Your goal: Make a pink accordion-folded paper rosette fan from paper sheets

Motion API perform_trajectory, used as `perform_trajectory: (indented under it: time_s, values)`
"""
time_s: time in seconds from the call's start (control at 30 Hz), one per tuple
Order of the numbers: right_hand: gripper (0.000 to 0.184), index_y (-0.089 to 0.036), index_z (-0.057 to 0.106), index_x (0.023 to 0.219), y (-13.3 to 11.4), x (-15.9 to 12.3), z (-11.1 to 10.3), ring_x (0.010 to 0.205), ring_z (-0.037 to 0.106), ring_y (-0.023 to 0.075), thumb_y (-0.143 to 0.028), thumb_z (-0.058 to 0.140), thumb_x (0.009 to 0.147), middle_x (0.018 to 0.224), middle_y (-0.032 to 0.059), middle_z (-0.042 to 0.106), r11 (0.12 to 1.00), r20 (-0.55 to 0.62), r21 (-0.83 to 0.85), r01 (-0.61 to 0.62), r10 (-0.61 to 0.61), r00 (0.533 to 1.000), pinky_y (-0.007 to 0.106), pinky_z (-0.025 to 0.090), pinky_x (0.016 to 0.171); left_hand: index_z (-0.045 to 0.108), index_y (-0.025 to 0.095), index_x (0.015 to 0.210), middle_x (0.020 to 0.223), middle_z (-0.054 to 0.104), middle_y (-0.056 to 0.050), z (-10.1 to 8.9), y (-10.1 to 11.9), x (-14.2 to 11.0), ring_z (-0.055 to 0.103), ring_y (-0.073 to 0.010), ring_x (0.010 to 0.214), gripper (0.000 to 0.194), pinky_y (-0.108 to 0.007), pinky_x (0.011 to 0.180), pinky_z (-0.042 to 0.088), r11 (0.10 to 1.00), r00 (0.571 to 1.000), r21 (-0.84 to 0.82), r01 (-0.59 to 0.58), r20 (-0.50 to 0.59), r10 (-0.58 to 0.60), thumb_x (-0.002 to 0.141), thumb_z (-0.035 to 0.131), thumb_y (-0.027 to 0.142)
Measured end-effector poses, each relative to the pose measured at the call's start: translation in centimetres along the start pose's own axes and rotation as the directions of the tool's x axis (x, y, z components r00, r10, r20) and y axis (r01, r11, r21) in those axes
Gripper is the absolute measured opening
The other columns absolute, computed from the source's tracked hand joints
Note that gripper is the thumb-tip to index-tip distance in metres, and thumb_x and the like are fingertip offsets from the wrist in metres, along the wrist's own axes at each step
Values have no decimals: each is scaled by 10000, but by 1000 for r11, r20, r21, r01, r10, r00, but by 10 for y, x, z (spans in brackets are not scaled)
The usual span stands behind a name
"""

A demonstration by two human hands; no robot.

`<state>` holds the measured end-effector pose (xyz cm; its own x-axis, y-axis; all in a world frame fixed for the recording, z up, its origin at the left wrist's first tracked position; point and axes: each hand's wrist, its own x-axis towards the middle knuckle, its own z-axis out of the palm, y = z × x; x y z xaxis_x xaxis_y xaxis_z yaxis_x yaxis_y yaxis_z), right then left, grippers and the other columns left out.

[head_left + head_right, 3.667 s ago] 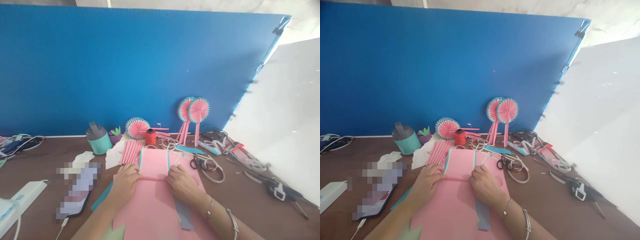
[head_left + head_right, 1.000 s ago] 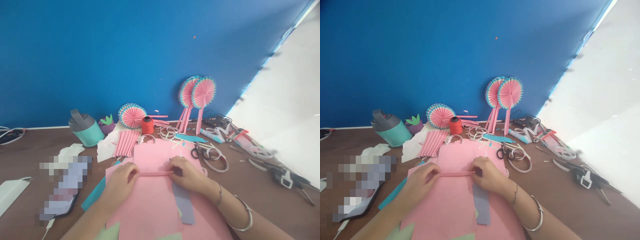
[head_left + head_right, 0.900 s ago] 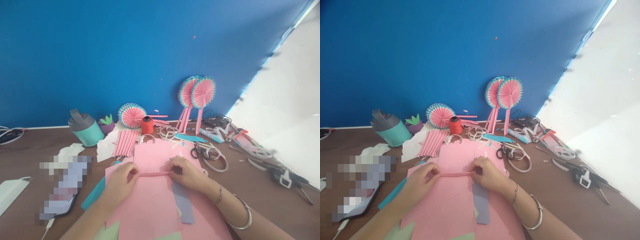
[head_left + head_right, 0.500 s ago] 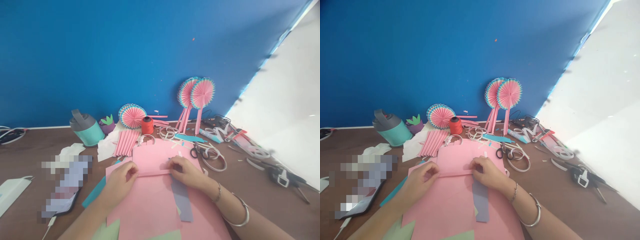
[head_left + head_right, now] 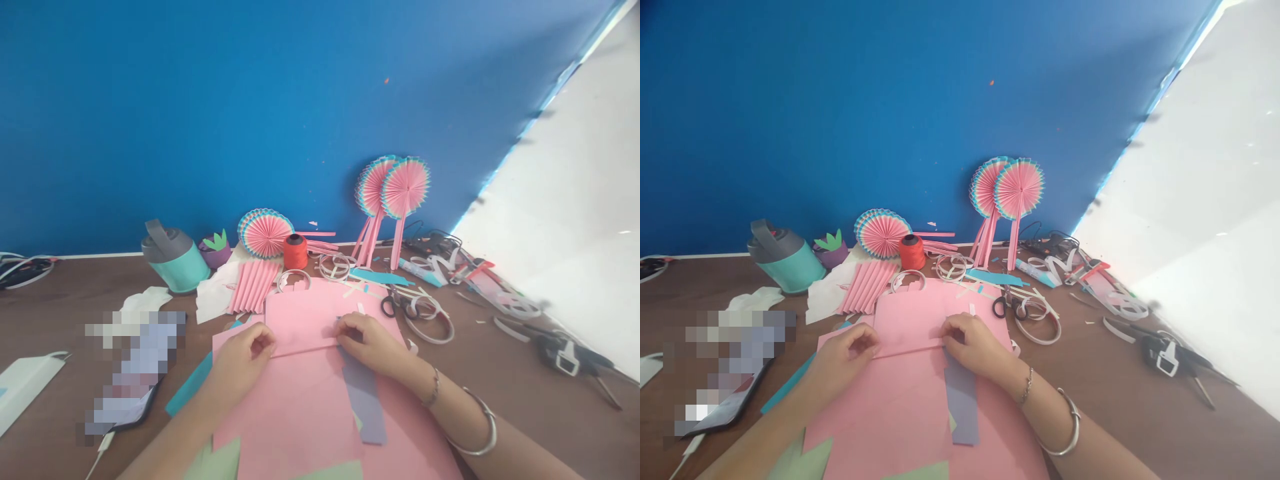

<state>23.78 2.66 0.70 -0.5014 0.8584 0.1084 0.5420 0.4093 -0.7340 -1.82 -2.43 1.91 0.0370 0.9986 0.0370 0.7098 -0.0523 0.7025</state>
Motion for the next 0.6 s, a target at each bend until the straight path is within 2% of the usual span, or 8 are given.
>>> perform_trajectory:
  time_s: [0.23, 0.6]
  values:
    - [224, -185, 675, 838, -1, 2, 3, 697, 588, 160, -64, 509, 747, 792, 34, 670, 999, -10, -14, -34, 34, 999, 268, 444, 636, 537, 229, 701, 714, 632, 9, 3, -2, 2, 600, -174, 707, 97, -303, 666, 460, 1000, 1000, 1, -1, 1, 1, 748, 453, 221]
    - [193, -190, 622, 729, -5, 3, 1, 674, 538, 153, -32, 513, 711, 695, -2, 605, 996, -16, -87, 23, -25, 1000, 251, 401, 614, 570, 229, 717, 729, 661, 6, 3, -2, 1, 613, -176, 699, 120, -298, 653, 466, 1000, 1000, 18, -6, 22, 6, 741, 458, 196]
